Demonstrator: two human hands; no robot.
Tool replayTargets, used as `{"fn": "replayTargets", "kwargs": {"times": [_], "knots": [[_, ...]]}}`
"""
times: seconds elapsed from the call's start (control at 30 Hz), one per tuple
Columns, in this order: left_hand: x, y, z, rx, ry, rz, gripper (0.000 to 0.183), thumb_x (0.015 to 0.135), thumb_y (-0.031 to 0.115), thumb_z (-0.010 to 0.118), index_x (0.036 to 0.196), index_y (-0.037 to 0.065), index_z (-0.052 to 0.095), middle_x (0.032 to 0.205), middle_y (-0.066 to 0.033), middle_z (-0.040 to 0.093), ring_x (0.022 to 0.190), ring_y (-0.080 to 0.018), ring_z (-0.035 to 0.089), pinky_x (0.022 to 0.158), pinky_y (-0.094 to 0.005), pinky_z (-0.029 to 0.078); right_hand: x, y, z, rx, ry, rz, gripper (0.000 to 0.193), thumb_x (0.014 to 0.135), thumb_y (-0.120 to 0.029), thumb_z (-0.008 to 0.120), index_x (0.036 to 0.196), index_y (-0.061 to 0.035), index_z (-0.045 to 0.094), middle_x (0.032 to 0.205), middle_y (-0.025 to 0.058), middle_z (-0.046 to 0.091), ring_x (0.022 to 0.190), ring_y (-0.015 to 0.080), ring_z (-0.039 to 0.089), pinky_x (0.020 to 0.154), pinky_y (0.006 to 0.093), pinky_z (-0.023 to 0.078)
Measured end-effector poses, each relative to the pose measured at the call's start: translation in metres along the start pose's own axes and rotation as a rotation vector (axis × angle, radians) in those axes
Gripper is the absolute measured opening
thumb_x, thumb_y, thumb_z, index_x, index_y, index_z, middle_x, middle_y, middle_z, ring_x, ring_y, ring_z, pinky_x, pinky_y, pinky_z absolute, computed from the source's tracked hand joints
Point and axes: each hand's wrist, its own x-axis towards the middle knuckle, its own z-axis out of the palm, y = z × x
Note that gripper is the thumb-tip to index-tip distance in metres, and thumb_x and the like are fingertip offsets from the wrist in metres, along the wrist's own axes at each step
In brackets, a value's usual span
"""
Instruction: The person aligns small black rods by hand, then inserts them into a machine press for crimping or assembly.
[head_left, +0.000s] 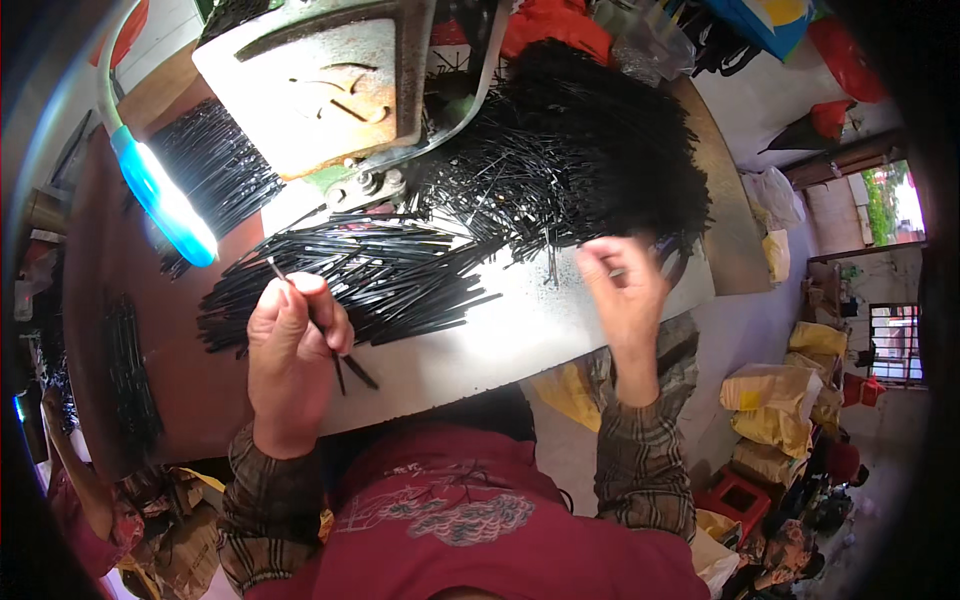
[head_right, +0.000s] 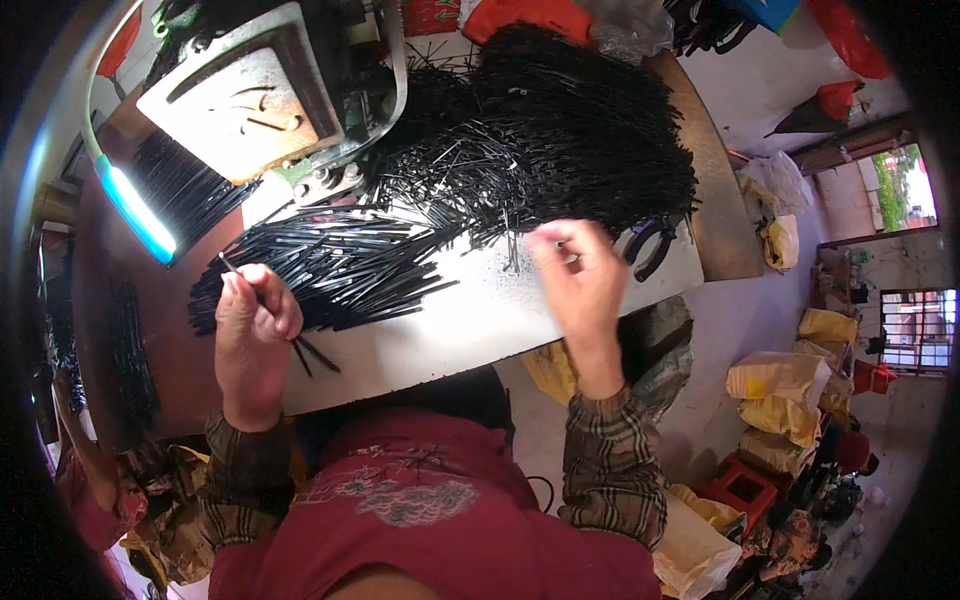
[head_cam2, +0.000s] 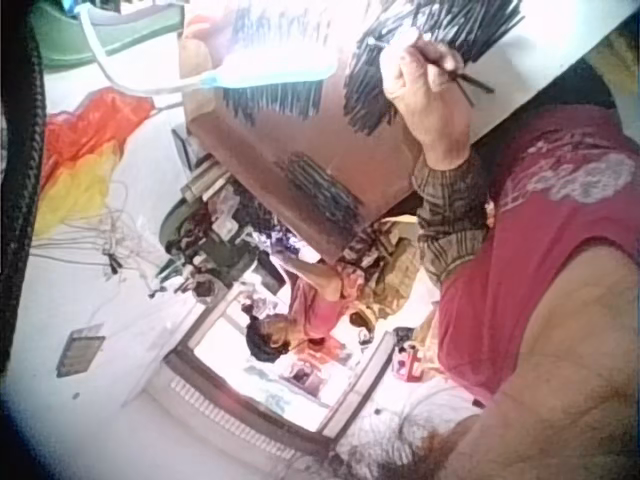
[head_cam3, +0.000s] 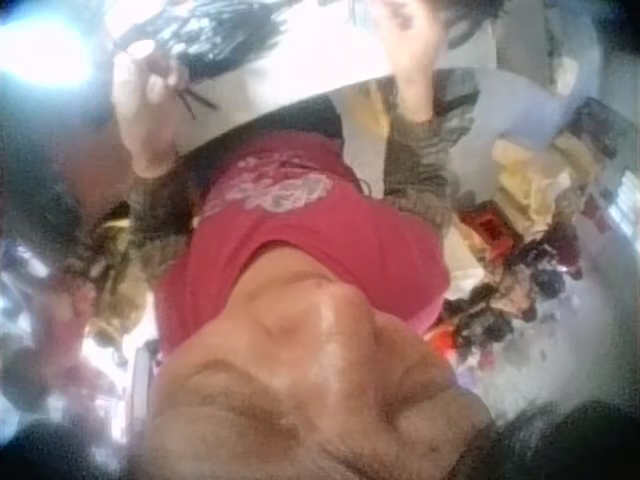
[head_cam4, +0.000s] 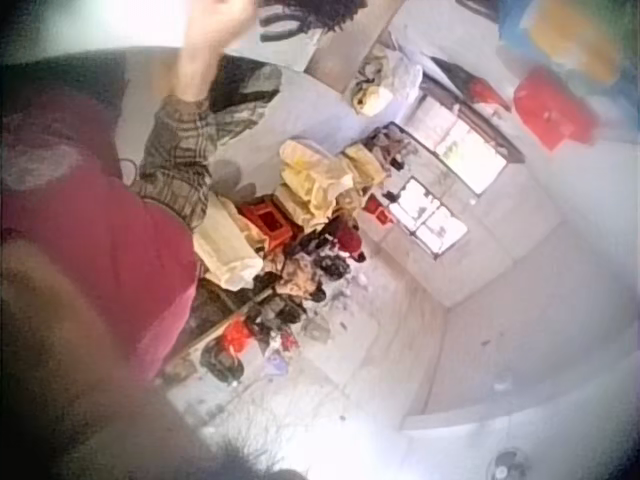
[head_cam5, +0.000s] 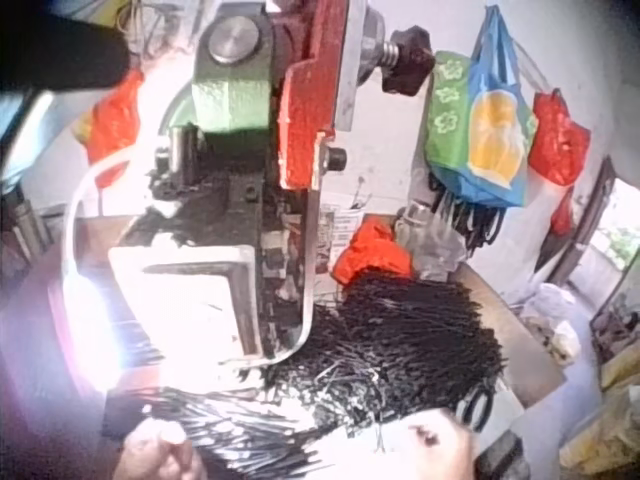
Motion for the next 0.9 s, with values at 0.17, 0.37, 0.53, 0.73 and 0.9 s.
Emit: {"fn": "replayTargets", "kwargs": {"times": [0.17,0.37,0.53,0.73,0.9], "knots": [[0.014,-0.013,-0.003,0.168,0.078,-0.093,0.026,0.095,0.013,0.053,0.119,0.000,0.055,0.080,-0.0007,0.049,0.064,-0.0089,0.045,0.057,-0.0235,0.037,0.019,0.016,-0.032,-0.504,-0.020,-0.175,0.020,0.076,-0.008,0.071,0.096,-0.0070,0.068,0.089,0.0071,0.062,0.079,0.0222,0.061,0.067,0.0298,0.049],[0.018,-0.015,0.008,0.353,0.137,-0.058,0.041,0.086,0.003,0.061,0.125,-0.004,0.050,0.076,-0.0037,0.054,0.064,-0.0147,0.060,0.061,-0.0260,0.051,0.033,0.034,-0.040,-0.542,-0.124,-0.292,0.019,0.076,-0.012,0.071,0.095,-0.0075,0.067,0.094,0.0062,0.063,0.085,0.0242,0.061,0.073,0.0325,0.050],[0.018,-0.010,-0.002,0.396,0.116,-0.099,0.044,0.084,0.001,0.062,0.126,-0.004,0.049,0.073,-0.0044,0.056,0.061,-0.0165,0.062,0.059,-0.0253,0.052,0.037,0.018,-0.036,-0.596,-0.212,-0.346,0.013,0.076,-0.013,0.070,0.088,-0.0078,0.067,0.092,0.0036,0.064,0.084,0.0223,0.061,0.071,0.0327,0.051],[0.021,-0.011,0.000,0.391,0.078,-0.118,0.042,0.085,0.002,0.061,0.125,-0.004,0.051,0.073,-0.0050,0.057,0.063,-0.0167,0.064,0.057,-0.0239,0.050,0.046,0.017,-0.033,-0.604,-0.273,-0.422,0.010,0.076,-0.011,0.070,0.084,-0.0089,0.066,0.087,0.0017,0.062,0.083,0.0211,0.060,0.068,0.0324,0.051],[0.024,-0.006,-0.001,0.407,0.076,-0.131,0.041,0.085,0.002,0.061,0.124,-0.004,0.052,0.071,-0.0045,0.057,0.062,-0.0160,0.063,0.058,-0.0234,0.049,0.054,-0.005,-0.032,-0.668,-0.404,-0.437,0.015,0.072,-0.010,0.073,0.085,-0.0085,0.066,0.089,0.0017,0.060,0.085,0.0208,0.059,0.069,0.0330,0.051]]}}
